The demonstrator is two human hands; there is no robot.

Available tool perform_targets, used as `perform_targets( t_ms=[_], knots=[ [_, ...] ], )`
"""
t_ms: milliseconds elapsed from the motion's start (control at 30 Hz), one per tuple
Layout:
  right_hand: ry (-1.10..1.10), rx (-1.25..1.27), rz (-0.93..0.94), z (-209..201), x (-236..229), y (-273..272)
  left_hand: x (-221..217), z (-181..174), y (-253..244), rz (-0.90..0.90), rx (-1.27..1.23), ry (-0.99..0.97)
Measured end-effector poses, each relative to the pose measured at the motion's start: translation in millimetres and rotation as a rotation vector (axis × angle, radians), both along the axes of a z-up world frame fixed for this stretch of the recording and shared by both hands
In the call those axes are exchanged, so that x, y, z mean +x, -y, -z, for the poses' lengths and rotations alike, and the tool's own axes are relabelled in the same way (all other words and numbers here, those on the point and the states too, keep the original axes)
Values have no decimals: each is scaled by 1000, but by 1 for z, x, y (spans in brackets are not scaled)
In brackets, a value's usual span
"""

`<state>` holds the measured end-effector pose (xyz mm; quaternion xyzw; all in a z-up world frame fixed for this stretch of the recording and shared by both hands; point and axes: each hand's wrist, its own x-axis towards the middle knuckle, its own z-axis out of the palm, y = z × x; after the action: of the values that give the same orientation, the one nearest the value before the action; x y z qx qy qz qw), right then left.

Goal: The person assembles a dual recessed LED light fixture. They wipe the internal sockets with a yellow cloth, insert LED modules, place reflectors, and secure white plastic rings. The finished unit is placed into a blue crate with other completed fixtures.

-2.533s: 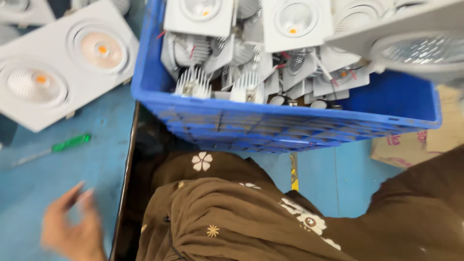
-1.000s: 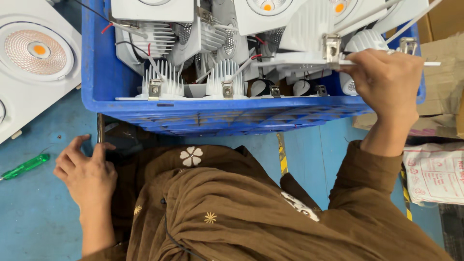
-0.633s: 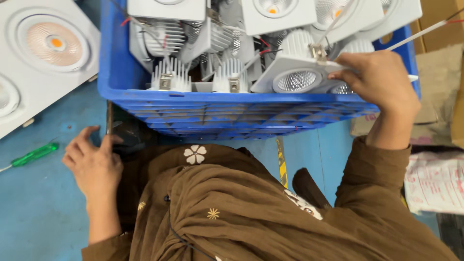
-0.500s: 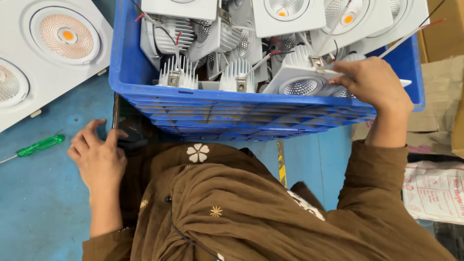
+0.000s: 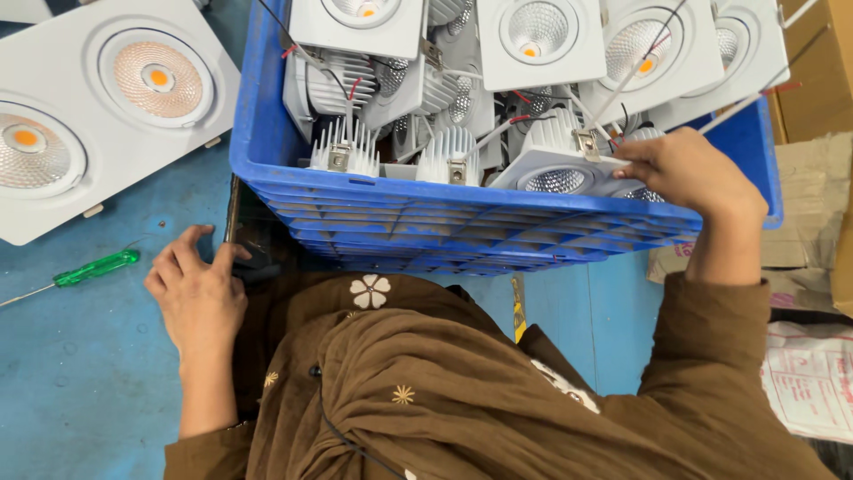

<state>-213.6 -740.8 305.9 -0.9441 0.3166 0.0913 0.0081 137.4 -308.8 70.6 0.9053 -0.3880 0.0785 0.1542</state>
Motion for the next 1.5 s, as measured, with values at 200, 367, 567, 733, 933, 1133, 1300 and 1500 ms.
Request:
perform_targets(
  t_ms=[200, 367, 567, 733, 933, 1133, 1300, 1500],
  knots=[
    [13, -105, -73, 11, -12, 9, 1, 0, 2, -7, 23, 24],
    [64, -138, -110, 15, -18, 19, -1, -1, 3, -15, 9, 22],
    [136, -74, -115, 15, -25, 26, -2, -2, 5, -9, 8, 26],
    [39, 44, -43, 4, -11, 29, -1, -4, 5, -10, 29, 25],
    [11, -117, -92, 14, -10, 6, -1, -7, 6, -16, 12, 20],
    [44, -48, 78, 3, -14, 16, 0, -10, 7, -6, 19, 2],
    [-39, -186, 28, -21, -23, -4, 3, -6, 7, -9, -1, 28],
    [5, -148, -15, -23, -4, -23, 2, -6, 4, 5, -27, 24]
  ],
)
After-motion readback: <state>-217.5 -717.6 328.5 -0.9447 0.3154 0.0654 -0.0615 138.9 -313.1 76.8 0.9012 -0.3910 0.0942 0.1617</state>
